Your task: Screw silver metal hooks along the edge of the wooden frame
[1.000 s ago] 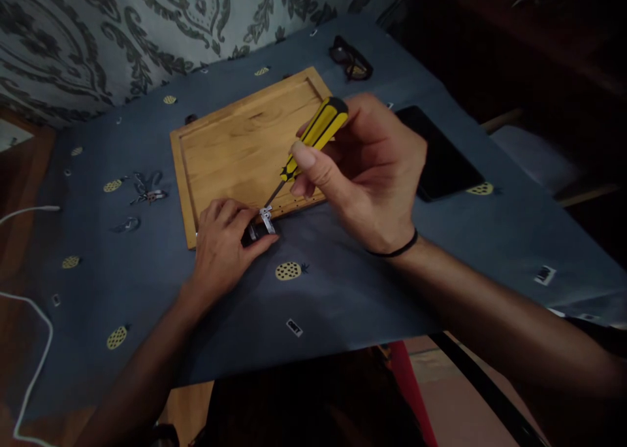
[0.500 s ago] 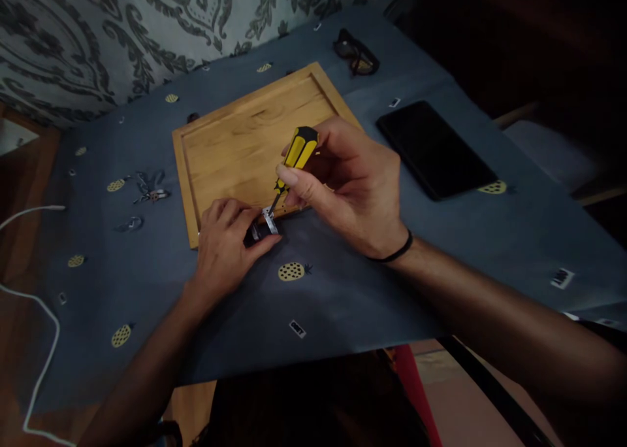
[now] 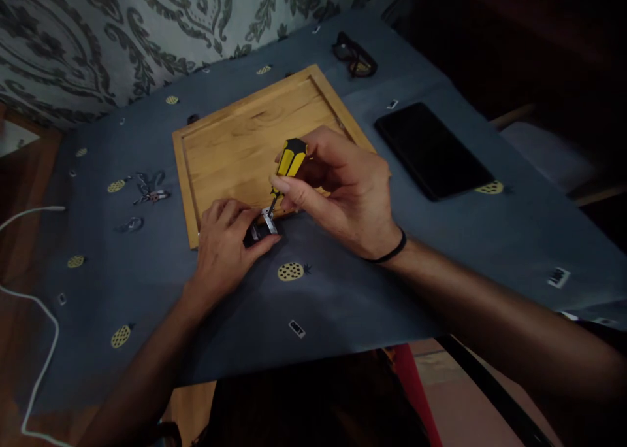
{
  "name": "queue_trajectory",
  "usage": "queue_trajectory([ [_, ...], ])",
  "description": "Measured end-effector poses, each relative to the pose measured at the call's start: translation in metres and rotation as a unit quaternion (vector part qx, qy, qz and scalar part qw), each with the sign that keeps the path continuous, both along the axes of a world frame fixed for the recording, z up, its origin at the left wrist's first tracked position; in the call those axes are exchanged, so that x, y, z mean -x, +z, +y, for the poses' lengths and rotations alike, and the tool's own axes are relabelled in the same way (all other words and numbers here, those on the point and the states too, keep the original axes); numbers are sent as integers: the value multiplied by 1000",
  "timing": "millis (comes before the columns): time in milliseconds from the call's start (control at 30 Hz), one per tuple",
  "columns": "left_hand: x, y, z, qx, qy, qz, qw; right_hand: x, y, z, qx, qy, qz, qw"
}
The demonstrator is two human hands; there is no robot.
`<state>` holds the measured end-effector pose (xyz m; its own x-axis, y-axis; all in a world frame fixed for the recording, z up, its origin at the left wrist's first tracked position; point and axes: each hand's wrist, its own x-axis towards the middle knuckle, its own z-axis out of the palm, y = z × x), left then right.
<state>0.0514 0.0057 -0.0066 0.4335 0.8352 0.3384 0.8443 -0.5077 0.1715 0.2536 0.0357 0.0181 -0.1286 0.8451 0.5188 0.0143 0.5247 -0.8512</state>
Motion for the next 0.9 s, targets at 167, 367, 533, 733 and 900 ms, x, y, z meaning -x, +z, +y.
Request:
queue_trajectory([
  [167, 0, 0, -1, -1, 3, -2, 1000, 0, 1, 1, 20, 24, -1, 1000],
  [367, 0, 0, -1, 2, 4, 4, 1000, -1, 7, 0, 91, 84, 53, 991],
  [533, 0, 1, -2, 7, 12, 5, 1000, -4, 10, 2, 73, 121, 28, 990],
  [733, -1, 1, -1, -2, 6, 10, 1000, -3, 9, 1, -21, 20, -4, 1000],
  [900, 0, 1, -1, -4, 3, 1, 1000, -3, 18, -5, -14, -93, 46, 995],
])
